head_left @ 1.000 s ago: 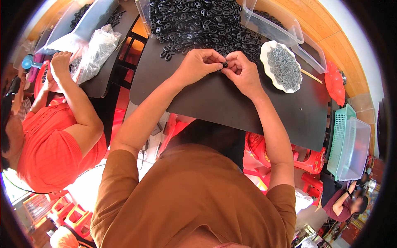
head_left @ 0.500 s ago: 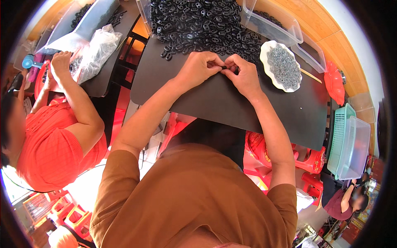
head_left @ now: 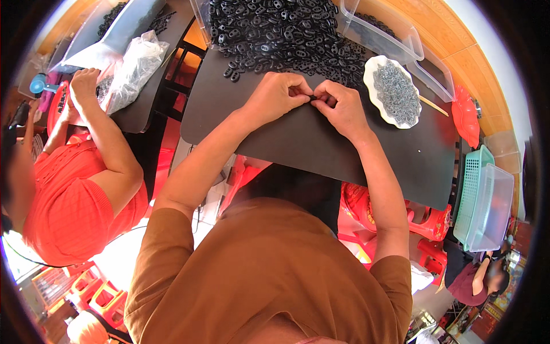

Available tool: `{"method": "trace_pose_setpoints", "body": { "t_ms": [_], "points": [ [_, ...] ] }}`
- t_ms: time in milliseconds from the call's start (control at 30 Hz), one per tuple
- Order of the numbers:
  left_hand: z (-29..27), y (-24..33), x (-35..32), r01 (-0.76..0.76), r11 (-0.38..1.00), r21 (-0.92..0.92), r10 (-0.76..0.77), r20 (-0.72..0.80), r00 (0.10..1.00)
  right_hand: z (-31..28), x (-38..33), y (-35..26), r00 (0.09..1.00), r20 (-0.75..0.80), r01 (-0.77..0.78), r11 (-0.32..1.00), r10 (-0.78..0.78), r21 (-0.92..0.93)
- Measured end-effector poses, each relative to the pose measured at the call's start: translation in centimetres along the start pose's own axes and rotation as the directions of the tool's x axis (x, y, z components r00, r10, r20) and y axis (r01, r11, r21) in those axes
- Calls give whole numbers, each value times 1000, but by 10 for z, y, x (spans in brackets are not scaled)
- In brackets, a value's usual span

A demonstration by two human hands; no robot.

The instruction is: The person sits at a table and repeatedly picks up small black plastic components and metal pins. They insert the pins into the components by hand and place the assembled units into a white bowl. The process is repetitive and involves handling items one at a time.

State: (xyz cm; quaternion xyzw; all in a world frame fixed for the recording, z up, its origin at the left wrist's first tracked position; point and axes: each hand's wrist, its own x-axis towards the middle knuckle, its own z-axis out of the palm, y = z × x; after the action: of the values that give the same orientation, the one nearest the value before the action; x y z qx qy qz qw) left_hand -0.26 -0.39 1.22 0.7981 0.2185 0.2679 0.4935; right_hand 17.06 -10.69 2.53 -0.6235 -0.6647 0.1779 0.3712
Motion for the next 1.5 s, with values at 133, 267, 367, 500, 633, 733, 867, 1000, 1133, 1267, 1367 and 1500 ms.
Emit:
{"method": "trace_pose_setpoints", "body": {
  "t_ms": [133, 267, 367, 500, 633, 733, 867, 1000, 1133, 1267, 1367, 1500],
  "points": [
    [0, 2, -2, -20, 1000, 8, 20, -2, 1000, 2, 0, 3, 999, -11, 54, 998, -53, 14],
    [0, 0, -2, -42, 999, 16, 42, -3, 999, 1, 0, 1, 996, -23, 86, 996, -86, 15],
    [0, 5, -2, -21, 1000, 4, 21, 3, 1000, 1, -1, 3, 995, -30, 97, 995, -97, 19],
    [0, 0, -1, -61, 997, 42, 61, 6, 998, 3, -1, 3, 996, -30, 83, 996, -83, 16],
    [0, -4, -1, -83, 996, 40, 83, 4, 997, 5, -2, 3, 995, -67, 81, 996, -78, 48],
    [1, -4, -1, -119, 992, 50, 118, 7, 993, 6, -4, 3, 992, -83, 98, 995, -96, 21],
    [0, -3, 0, -139, 988, 66, 138, 18, 990, 6, -2, 0, 985, -95, 144, 990, -144, -5],
    [2, -8, 1, -201, 975, 94, 199, 30, 980, 9, -2, 5, 963, -108, 238, 966, -248, -99],
    [0, -3, 1, -157, 983, 94, 155, 30, 987, 8, -3, 6, 974, -122, 189, 981, -193, -39],
    [-1, -2, 1, -60, 996, 62, 57, 50, 997, 4, -4, 4, 997, -58, 56, 996, -52, 71],
    [0, -3, 1, -73, 996, -50, 73, -7, 997, -10, 5, 2, 1000, 2, -28, 994, 28, 108],
    [0, 2, 2, -60, 998, -3, 60, -36, 998, -52, 30, 15, 982, 87, -188, 941, 170, 281]
  ]
}}
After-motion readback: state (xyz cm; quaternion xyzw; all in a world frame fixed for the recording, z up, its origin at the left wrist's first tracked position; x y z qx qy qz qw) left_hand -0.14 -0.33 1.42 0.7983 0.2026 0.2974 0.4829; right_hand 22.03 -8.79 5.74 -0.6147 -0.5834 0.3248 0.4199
